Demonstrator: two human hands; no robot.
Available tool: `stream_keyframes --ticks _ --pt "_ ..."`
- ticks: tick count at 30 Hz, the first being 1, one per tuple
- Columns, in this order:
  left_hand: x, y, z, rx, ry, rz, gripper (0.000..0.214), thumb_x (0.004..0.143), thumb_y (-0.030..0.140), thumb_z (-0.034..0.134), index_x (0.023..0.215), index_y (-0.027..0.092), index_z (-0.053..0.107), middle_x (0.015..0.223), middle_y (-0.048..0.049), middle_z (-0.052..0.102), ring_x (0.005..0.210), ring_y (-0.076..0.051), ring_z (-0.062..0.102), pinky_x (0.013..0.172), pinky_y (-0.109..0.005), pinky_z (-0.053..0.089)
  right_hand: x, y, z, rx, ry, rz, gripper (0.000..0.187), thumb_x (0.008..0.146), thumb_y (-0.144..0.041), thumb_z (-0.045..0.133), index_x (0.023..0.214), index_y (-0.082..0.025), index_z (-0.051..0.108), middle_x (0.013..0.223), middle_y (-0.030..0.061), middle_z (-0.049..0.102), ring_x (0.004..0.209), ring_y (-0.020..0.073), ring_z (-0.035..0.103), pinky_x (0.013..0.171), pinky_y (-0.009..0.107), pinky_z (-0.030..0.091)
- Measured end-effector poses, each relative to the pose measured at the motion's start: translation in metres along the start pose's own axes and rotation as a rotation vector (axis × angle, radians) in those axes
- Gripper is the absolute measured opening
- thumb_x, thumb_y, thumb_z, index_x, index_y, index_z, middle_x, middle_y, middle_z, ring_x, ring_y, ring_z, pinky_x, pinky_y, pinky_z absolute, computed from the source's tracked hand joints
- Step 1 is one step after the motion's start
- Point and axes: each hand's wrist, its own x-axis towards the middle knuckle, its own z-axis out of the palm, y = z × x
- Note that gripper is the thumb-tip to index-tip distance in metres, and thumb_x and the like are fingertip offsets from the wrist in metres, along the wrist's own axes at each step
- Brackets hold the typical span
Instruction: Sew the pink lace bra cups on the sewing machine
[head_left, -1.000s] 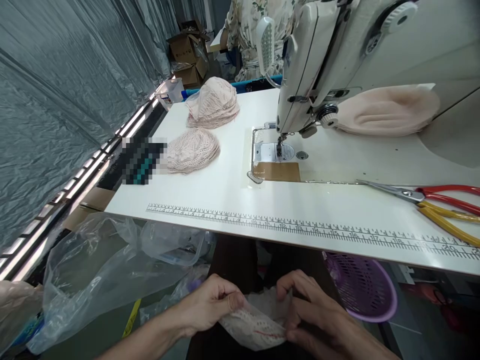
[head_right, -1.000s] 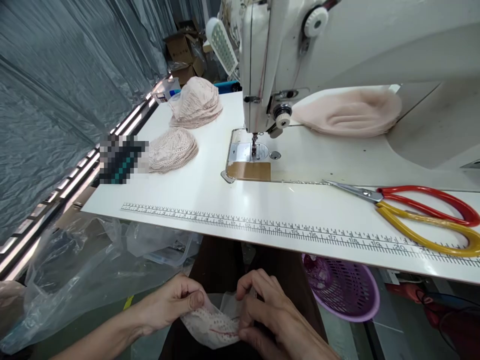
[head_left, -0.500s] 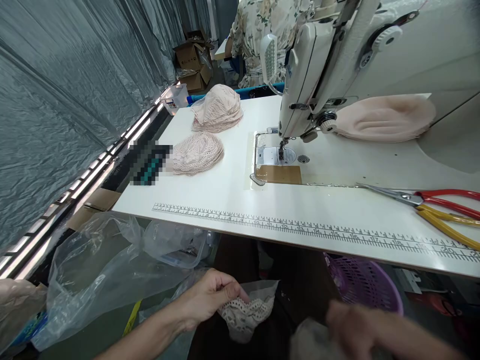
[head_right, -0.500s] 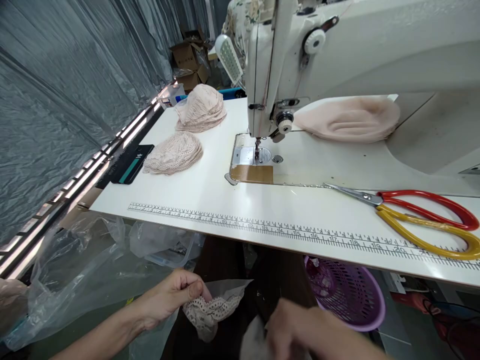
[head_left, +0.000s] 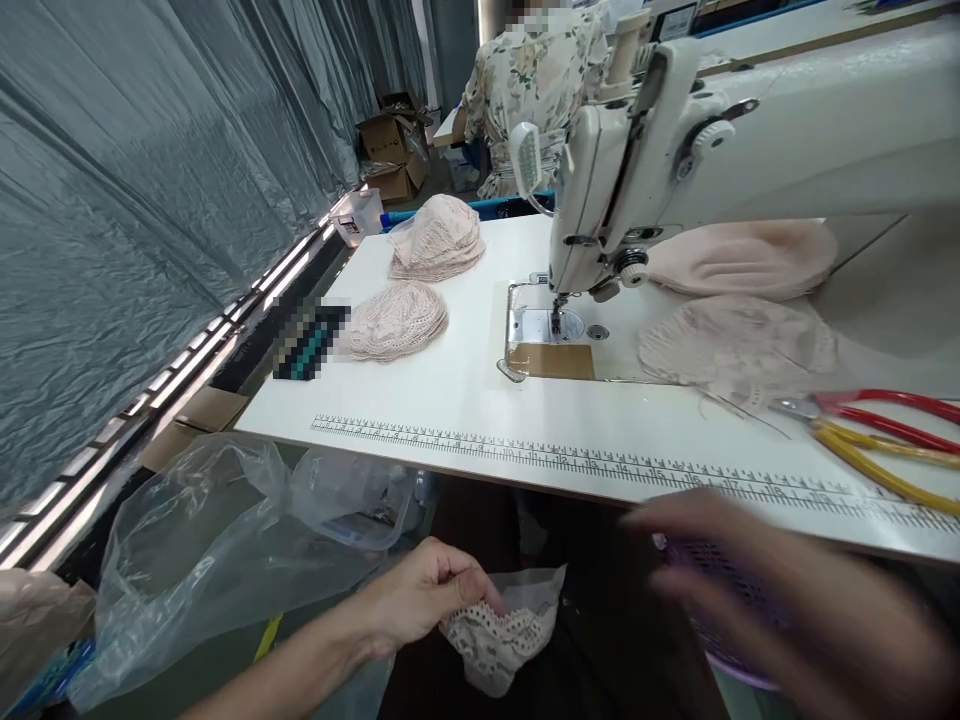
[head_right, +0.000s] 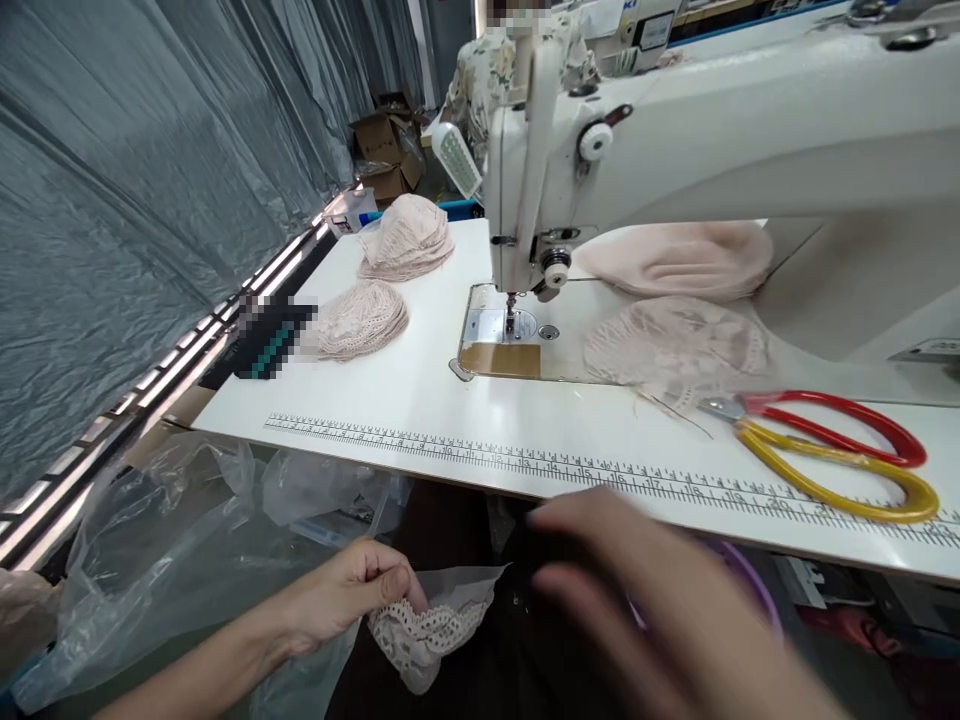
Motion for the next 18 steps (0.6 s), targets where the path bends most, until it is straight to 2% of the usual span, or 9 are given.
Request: stream_keyframes --ticks 3,4,6,8,9,11,13,15,18 --pt "0.0 0.004 0.004 -0.023 -0.015 0.019 0.07 0.073 0.076 0.056 0.081 0.009 0.075 0.056 0.0014 0.043 0.057 -0.01 0.032 0.054 -0.023 0.023 0.015 -0.009 0.015 0.12 -0.359 -0.009 0.069 0.073 -0.043 0.08 0.134 -0.033 0.049 0.13 0.0043 0.057 0.116 0.0269 0.054 0.097 0.035 0.045" --pt "0.0 0.005 0.005 -0.042 -0.017 0.018 0.07 0.072 0.076 0.057 0.08 0.009 0.075 0.057 0.0009 0.045 0.057 -0.01 0.034 0.054 -0.023 0.026 0.02 -0.013 0.022 0.18 -0.46 0.01 0.071 0.07 -0.039 0.082 0.132 -0.032 0.05 0.126 0.0041 0.058 0.113 0.0256 0.055 0.095 0.034 0.045" --pt "-0.002 0.006 0.006 -0.098 -0.021 0.002 0.07 0.069 0.077 0.06 0.079 0.009 0.074 0.056 0.0004 0.048 0.056 -0.01 0.037 0.054 -0.022 0.03 0.03 -0.016 0.035 0.315 -0.531 0.075 0.049 0.07 -0.03 0.082 0.114 -0.026 0.061 0.1 0.0001 0.064 0.093 0.0187 0.058 0.082 0.027 0.046" --pt "-0.005 0.005 0.007 -0.144 -0.023 -0.007 0.069 0.067 0.076 0.062 0.079 0.009 0.074 0.057 -0.0001 0.051 0.055 -0.009 0.039 0.053 -0.021 0.032 0.036 -0.016 0.044 0.477 -0.579 0.161 0.023 0.071 -0.024 0.076 0.088 -0.019 0.063 0.073 -0.0051 0.057 0.069 0.0112 0.05 0.062 0.02 0.039" --pt "-0.005 0.004 0.007 -0.163 -0.034 -0.018 0.068 0.064 0.075 0.066 0.079 0.009 0.074 0.058 -0.0005 0.053 0.055 -0.009 0.041 0.053 -0.021 0.033 0.038 -0.016 0.048 0.544 -0.602 0.204 0.017 0.07 -0.023 0.074 0.079 -0.017 0.061 0.065 -0.0067 0.051 0.062 0.009 0.043 0.056 0.019 0.033" --pt "-0.006 0.002 0.007 -0.181 -0.079 -0.05 0.064 0.052 0.067 0.08 0.082 0.011 0.075 0.064 -0.0018 0.059 0.058 -0.011 0.048 0.056 -0.021 0.037 0.039 -0.013 0.051 0.611 -0.632 0.265 0.019 0.068 -0.023 0.073 0.07 -0.016 0.056 0.06 -0.0078 0.046 0.057 0.0075 0.036 0.051 0.019 0.026" --pt "-0.006 0.0 0.008 -0.149 -0.107 -0.055 0.061 0.042 0.053 0.089 0.085 0.012 0.075 0.069 -0.0025 0.064 0.062 -0.013 0.053 0.058 -0.022 0.041 0.037 -0.01 0.051 0.605 -0.629 0.28 0.021 0.067 -0.024 0.074 0.07 -0.016 0.054 0.06 -0.0071 0.047 0.058 0.0079 0.036 0.051 0.019 0.026" --pt "-0.005 0.0 0.011 -0.045 -0.078 0.001 0.049 0.048 0.044 0.09 0.082 0.013 0.075 0.066 -0.001 0.064 0.06 -0.012 0.052 0.057 -0.021 0.039 0.035 -0.007 0.049 0.581 -0.623 0.273 0.02 0.07 -0.026 0.072 0.071 -0.017 0.054 0.061 -0.0067 0.047 0.058 0.0087 0.038 0.052 0.02 0.028" --pt "-0.004 -0.001 0.015 0.236 0.054 0.152 0.026 0.064 0.035 0.083 0.076 0.014 0.074 0.058 0.003 0.057 0.056 -0.009 0.048 0.053 -0.018 0.035 0.03 -0.008 0.043 0.419 -0.53 0.194 0.013 0.076 -0.024 0.066 0.072 -0.018 0.055 0.065 -0.0051 0.048 0.062 0.0108 0.043 0.055 0.021 0.031"
